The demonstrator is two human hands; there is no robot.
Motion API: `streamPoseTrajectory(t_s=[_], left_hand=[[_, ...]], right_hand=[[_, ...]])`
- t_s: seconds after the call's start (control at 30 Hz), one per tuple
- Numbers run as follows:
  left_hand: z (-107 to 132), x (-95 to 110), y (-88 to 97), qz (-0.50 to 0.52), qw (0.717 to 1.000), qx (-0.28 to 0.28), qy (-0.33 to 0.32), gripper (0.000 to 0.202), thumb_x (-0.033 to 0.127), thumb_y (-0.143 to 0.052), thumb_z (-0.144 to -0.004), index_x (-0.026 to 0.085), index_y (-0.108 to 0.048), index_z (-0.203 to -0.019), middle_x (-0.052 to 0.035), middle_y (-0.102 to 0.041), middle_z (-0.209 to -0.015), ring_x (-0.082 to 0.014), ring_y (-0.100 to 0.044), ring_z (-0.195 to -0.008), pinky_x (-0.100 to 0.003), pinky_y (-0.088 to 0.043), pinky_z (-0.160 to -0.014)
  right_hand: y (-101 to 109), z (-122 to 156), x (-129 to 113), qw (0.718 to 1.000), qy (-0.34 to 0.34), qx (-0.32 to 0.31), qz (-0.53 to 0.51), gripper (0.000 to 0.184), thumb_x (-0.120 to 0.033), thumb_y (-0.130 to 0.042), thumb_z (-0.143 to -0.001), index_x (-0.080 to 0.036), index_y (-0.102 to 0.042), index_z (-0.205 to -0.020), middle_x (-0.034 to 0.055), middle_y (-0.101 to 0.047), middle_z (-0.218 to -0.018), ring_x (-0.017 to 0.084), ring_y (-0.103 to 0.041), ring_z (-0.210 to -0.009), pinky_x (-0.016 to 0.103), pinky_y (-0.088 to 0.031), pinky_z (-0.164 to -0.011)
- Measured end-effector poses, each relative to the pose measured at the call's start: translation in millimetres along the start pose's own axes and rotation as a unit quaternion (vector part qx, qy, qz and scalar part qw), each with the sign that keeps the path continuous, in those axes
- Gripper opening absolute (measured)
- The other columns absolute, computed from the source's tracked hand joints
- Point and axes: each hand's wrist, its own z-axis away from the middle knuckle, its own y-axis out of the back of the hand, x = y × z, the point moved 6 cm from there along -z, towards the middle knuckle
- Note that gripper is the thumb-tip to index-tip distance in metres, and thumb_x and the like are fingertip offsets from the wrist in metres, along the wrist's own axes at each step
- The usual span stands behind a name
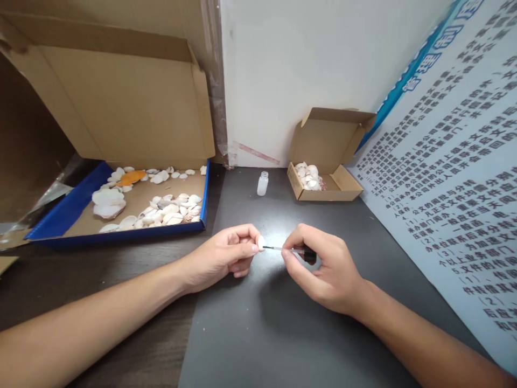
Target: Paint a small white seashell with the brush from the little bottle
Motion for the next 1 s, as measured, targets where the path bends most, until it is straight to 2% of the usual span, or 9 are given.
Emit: streamPoseTrajectory(t_s=[0.1,0.2,0.33,0.4,0.5,0.57,0.73,1.0], left_hand=[[0.0,0.3,-0.3,-0.001,1.0,0.002,-0.002,0.02,0.03,-0.072,-0.084,0.018,-0.056,-0.085,0.0091,-0.039,-0.057,-0.0047,-0.031,-0.048,-0.019,-0.03,-0.048],[0.0,0.3,-1.3,-0.012,1.0,0.0,-0.003,0.02,0.031,-0.072,-0.084,0.018,-0.056,-0.085,0.0089,-0.04,-0.057,-0.0047,-0.031,-0.048,-0.019,-0.031,-0.049],[0.2,0.1,-2.2,-0.019,1.0,0.005,-0.003,0.025,0.033,-0.074,-0.082,0.018,-0.054,-0.081,0.0101,-0.036,-0.053,-0.005,-0.029,-0.047,-0.019,-0.03,-0.048],[0.4,0.0,-2.6,-0.019,1.0,0.007,-0.003,0.027,0.034,-0.075,-0.081,0.019,-0.053,-0.08,0.0104,-0.035,-0.052,-0.0052,-0.029,-0.047,-0.019,-0.029,-0.048],[0.5,0.0,-3.2,-0.025,1.0,0.002,-0.005,0.027,0.036,-0.074,-0.082,0.019,-0.053,-0.081,0.0105,-0.036,-0.052,-0.005,-0.028,-0.047,-0.018,-0.029,-0.048],[0.4,-0.2,-2.9,-0.03,1.0,0.0,-0.007,0.028,0.037,-0.073,-0.083,0.019,-0.052,-0.081,0.011,-0.035,-0.051,-0.0049,-0.028,-0.046,-0.018,-0.029,-0.047],[0.3,-0.4,-1.5,-0.069,0.997,-0.008,-0.015,0.029,0.039,-0.07,-0.085,0.019,-0.049,-0.08,0.0105,-0.038,-0.052,-0.0047,-0.034,-0.046,-0.018,-0.029,-0.047],[2.3,1.2,-4.3,-0.13,0.991,-0.002,-0.016,0.028,0.04,-0.065,-0.089,0.019,-0.047,-0.083,0.0109,-0.037,-0.054,-0.0052,-0.034,-0.046,-0.018,-0.028,-0.046]], right_hand=[[-2.5,-0.5,2.1,1.0,-0.011,-0.013,0.022,0.009,-0.015,-0.057,-0.085,-0.018,-0.056,-0.076,-0.0046,-0.054,-0.064,0.008,-0.043,-0.054,0.022,-0.034,-0.053],[-0.1,-1.7,5.1,0.998,-0.034,0.006,0.051,0.012,-0.016,-0.058,-0.085,-0.018,-0.056,-0.074,-0.0047,-0.053,-0.061,0.008,-0.043,-0.053,0.023,-0.033,-0.053],[-0.5,-2.3,-0.9,1.0,0.012,-0.002,0.018,0.013,-0.015,-0.057,-0.085,-0.018,-0.055,-0.072,-0.0052,-0.051,-0.06,0.008,-0.043,-0.052,0.022,-0.034,-0.053],[-2.8,-2.3,1.1,0.999,0.001,-0.021,0.028,0.013,-0.015,-0.057,-0.085,-0.018,-0.055,-0.072,-0.005,-0.051,-0.061,0.008,-0.043,-0.052,0.023,-0.033,-0.053],[-1.1,-2.1,5.2,0.998,-0.025,-0.01,0.048,0.012,-0.015,-0.057,-0.084,-0.018,-0.055,-0.073,-0.0044,-0.052,-0.062,0.009,-0.044,-0.054,0.023,-0.034,-0.054],[0.4,-1.7,2.9,0.999,-0.012,-0.001,0.034,0.011,-0.014,-0.058,-0.083,-0.018,-0.055,-0.073,-0.0046,-0.052,-0.063,0.008,-0.044,-0.055,0.022,-0.035,-0.055],[-3.7,-1.0,-0.8,0.999,0.009,-0.032,0.017,0.01,-0.013,-0.057,-0.082,-0.018,-0.056,-0.074,-0.0057,-0.049,-0.062,0.008,-0.041,-0.052,0.021,-0.033,-0.052],[1.6,-2.4,-3.0,1.0,0.011,-0.006,0.025,0.011,-0.014,-0.057,-0.083,-0.018,-0.055,-0.072,-0.0051,-0.05,-0.061,0.008,-0.042,-0.052,0.021,-0.034,-0.053]])
